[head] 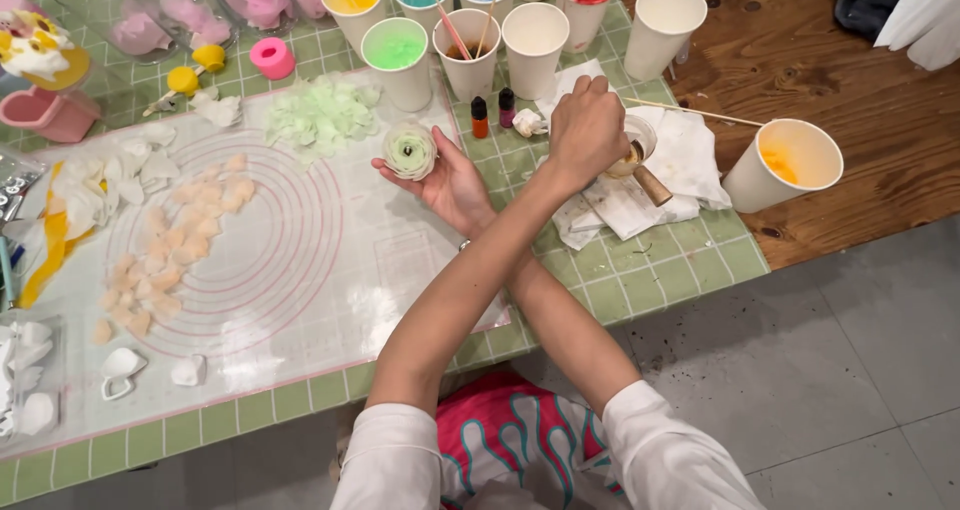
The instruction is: The recorder is assembling a rose-shaped candle by placing wax petals into a silicone mold and adding fragrance oils.
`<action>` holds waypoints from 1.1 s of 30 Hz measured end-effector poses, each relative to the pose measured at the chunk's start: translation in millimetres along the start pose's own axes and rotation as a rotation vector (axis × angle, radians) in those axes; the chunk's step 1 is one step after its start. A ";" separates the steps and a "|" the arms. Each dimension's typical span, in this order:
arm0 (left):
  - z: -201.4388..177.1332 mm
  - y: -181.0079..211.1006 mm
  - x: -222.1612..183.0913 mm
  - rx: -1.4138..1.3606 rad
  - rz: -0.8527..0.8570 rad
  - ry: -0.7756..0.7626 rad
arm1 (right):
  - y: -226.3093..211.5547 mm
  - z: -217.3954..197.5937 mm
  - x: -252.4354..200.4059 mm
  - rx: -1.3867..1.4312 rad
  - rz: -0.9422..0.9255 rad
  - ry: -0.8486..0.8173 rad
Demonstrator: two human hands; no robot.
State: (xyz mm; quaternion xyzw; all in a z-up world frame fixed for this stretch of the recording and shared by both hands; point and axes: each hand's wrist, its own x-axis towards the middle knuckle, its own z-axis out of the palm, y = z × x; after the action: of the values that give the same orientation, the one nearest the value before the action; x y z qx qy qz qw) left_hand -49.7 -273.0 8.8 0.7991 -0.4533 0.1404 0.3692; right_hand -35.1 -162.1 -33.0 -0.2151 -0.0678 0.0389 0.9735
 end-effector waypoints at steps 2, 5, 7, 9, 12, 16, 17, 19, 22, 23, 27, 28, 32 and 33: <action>0.7 1.2 0.8 0.030 -0.001 -0.001 | 0.4 1.6 -0.7 0.005 0.011 -0.016; 1.6 3.2 4.2 0.090 0.020 -0.018 | -0.2 3.2 -0.2 0.010 0.032 0.002; 2.7 3.7 5.3 0.112 0.062 -0.040 | 0.1 3.3 -0.1 0.002 0.035 0.025; 0.7 5.5 6.0 0.114 0.063 -0.051 | -0.5 2.2 -0.7 -0.014 0.029 0.029; -0.9 6.1 6.2 0.119 0.062 -0.050 | 1.2 -8.1 1.0 -0.035 0.018 0.039; -16.1 -5.1 7.9 0.043 -0.036 -0.002 | 8.9 -28.5 10.1 -0.046 0.002 0.024; -27.6 -11.6 10.1 0.059 -0.045 0.007 | 10.4 -35.1 13.3 -0.043 0.015 0.009; -50.0 -23.2 14.5 -0.233 -0.192 -0.043 | 12.2 -49.0 20.3 -0.024 -0.037 0.048; -95.5 -67.1 14.6 -0.479 -0.093 0.175 | 10.5 -48.0 15.2 -0.073 -0.078 0.054; -117.1 -83.7 11.6 -0.472 -0.096 0.182 | 8.9 -43.7 14.2 -0.072 -0.070 0.047; -206.0 -130.3 -15.0 -0.311 -0.236 0.352 | 4.1 -27.7 10.6 -0.077 -0.094 0.112; -228.4 -136.9 -25.5 -0.217 -0.266 0.384 | 3.2 -24.1 9.6 -0.066 -0.088 0.109; -260.5 -141.2 -63.7 -0.065 -0.359 0.359 | 2.6 -10.9 4.5 -0.125 -0.073 0.044; -261.4 -141.4 -71.0 -0.054 -0.370 0.326 | 2.3 -7.7 2.6 -0.140 -0.077 0.028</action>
State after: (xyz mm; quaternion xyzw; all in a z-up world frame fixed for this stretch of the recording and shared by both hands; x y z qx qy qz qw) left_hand 57.2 3.4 83.6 0.8251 -0.2371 0.1853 0.4782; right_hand -31.4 -162.9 -40.5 -0.2804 -0.0652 -0.0064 0.9577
